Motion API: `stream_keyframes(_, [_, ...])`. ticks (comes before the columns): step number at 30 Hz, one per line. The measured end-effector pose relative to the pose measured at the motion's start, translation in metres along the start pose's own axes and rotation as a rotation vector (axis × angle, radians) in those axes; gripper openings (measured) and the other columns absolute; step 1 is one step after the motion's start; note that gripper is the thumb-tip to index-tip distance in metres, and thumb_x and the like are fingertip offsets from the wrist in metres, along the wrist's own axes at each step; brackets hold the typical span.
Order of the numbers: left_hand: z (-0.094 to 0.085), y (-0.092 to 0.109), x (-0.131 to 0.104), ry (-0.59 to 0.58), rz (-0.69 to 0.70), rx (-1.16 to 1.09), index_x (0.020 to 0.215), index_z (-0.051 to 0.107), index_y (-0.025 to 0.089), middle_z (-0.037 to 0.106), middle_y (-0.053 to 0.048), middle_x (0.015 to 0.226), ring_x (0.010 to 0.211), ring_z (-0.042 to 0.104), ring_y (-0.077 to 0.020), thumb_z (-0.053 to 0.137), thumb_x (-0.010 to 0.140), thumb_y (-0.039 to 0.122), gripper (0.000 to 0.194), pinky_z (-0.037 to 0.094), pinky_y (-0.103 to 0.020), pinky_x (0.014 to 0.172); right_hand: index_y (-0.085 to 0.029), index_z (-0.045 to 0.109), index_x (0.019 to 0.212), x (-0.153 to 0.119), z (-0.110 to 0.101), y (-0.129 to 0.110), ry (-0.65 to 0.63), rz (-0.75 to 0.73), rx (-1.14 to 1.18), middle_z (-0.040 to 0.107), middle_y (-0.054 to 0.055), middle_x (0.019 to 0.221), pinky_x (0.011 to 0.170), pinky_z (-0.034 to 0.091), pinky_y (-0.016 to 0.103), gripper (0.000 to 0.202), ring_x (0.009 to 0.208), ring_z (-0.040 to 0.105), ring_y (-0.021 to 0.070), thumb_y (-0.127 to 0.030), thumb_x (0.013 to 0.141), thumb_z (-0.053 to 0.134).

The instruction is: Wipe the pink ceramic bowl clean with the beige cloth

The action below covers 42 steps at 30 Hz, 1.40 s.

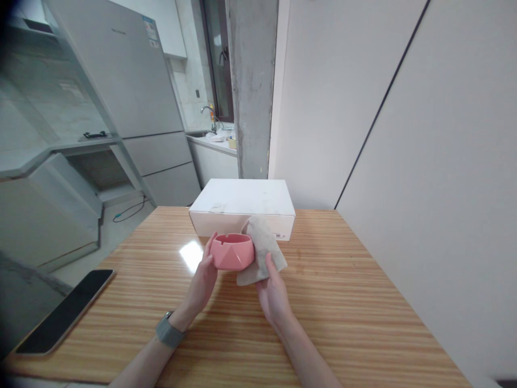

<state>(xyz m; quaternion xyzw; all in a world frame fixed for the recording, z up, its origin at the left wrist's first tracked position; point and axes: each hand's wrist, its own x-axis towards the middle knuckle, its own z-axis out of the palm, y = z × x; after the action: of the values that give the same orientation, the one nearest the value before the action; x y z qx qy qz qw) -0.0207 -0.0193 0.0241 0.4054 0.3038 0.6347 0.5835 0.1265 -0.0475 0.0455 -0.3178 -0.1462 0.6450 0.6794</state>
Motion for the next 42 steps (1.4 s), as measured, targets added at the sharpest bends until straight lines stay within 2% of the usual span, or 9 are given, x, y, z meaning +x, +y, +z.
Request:
stream_keyframes(3, [-0.003, -0.001, 0.000, 0.005, 0.001, 0.038, 0.142, 0.041, 0.026, 0.047, -0.008, 0.145, 0.136, 0.039, -0.0253, 0.060, 0.085, 0.042, 0.062, 0.029, -0.040, 0.114, -0.023, 0.069, 0.110, 0.001, 0.000, -0.002, 0.003, 0.014, 0.002, 0.072, 0.002, 0.116, 0.104, 0.048, 0.038, 0.041, 0.127, 0.053, 0.0241, -0.045, 0.076, 0.073])
stream_keyframes(8, [-0.003, -0.002, -0.002, -0.059, 0.027, 0.085, 0.134, 0.049, 0.021, 0.056, -0.012, 0.135, 0.127, 0.048, -0.0304, 0.075, 0.071, 0.043, 0.071, 0.041, -0.040, 0.104, -0.023, 0.069, 0.112, 0.001, 0.001, -0.002, -0.081, 0.035, -0.013, 0.070, 0.003, 0.120, 0.103, 0.048, 0.040, 0.042, 0.125, 0.055, 0.0255, -0.049, 0.079, 0.068])
stream_keyframes(14, [0.000, 0.000, -0.004, -0.060, 0.007, 0.096, 0.127, 0.047, 0.025, 0.059, -0.010, 0.127, 0.111, 0.059, -0.0260, 0.081, 0.062, 0.036, 0.074, 0.050, -0.033, 0.087, -0.021, 0.068, 0.116, 0.001, 0.001, -0.002, -0.133, 0.041, -0.016, 0.069, 0.005, 0.123, 0.104, 0.046, 0.039, 0.046, 0.127, 0.053, 0.0254, -0.048, 0.080, 0.068])
stream_keyframes(18, [0.005, 0.005, -0.005, -0.031, 0.012, 0.141, 0.126, 0.045, 0.024, 0.062, -0.011, 0.122, 0.103, 0.062, -0.0259, 0.083, 0.058, 0.035, 0.079, 0.051, -0.034, 0.083, -0.020, 0.067, 0.117, 0.001, 0.002, -0.001, -0.139, 0.040, -0.023, 0.068, 0.005, 0.123, 0.104, 0.046, 0.038, 0.046, 0.127, 0.053, 0.0250, -0.048, 0.080, 0.068])
stream_keyframes(26, [0.007, 0.007, -0.005, 0.018, 0.093, 0.279, 0.134, 0.042, 0.023, 0.054, -0.013, 0.134, 0.122, 0.052, -0.0304, 0.083, 0.058, 0.029, 0.087, 0.043, -0.041, 0.102, -0.023, 0.069, 0.114, -0.001, 0.003, 0.002, -0.135, 0.027, -0.037, 0.070, 0.003, 0.121, 0.105, 0.045, 0.039, 0.042, 0.128, 0.052, 0.0246, -0.047, 0.079, 0.070])
stream_keyframes(31, [0.008, 0.008, -0.006, 0.048, 0.079, 0.311, 0.142, 0.036, 0.026, 0.049, -0.012, 0.140, 0.126, 0.050, -0.0304, 0.084, 0.060, 0.028, 0.095, 0.041, -0.042, 0.105, -0.023, 0.068, 0.115, 0.000, 0.001, 0.004, -0.127, 0.032, -0.033, 0.069, 0.002, 0.122, 0.109, 0.042, 0.040, 0.040, 0.130, 0.051, 0.0238, -0.045, 0.081, 0.069])
stream_keyframes(34, [0.008, 0.007, -0.006, 0.016, 0.070, 0.265, 0.146, 0.029, 0.027, 0.047, -0.011, 0.143, 0.129, 0.047, -0.0292, 0.081, 0.065, 0.028, 0.097, 0.039, -0.041, 0.107, -0.023, 0.068, 0.114, -0.001, 0.001, 0.004, -0.121, 0.027, -0.029, 0.069, 0.002, 0.122, 0.112, 0.037, 0.039, 0.041, 0.130, 0.050, 0.0230, -0.045, 0.079, 0.070])
stream_keyframes(39, [0.002, 0.002, -0.006, -0.070, -0.028, 0.023, 0.147, 0.032, 0.026, 0.041, -0.010, 0.150, 0.138, 0.037, -0.0277, 0.063, 0.083, 0.037, 0.072, 0.033, -0.040, 0.113, -0.024, 0.067, 0.115, 0.001, 0.002, -0.001, -0.059, -0.008, -0.009, 0.069, 0.001, 0.122, 0.113, 0.037, 0.038, 0.043, 0.129, 0.051, 0.0226, -0.046, 0.078, 0.071])
stream_keyframes(42, [0.001, 0.003, -0.006, -0.054, -0.019, 0.027, 0.148, 0.031, 0.025, 0.042, -0.011, 0.149, 0.137, 0.038, -0.0289, 0.068, 0.079, 0.034, 0.078, 0.034, -0.041, 0.112, -0.023, 0.067, 0.117, 0.002, 0.002, -0.004, -0.087, -0.004, -0.012, 0.068, 0.002, 0.123, 0.110, 0.041, 0.040, 0.044, 0.129, 0.051, 0.0241, -0.047, 0.080, 0.068])
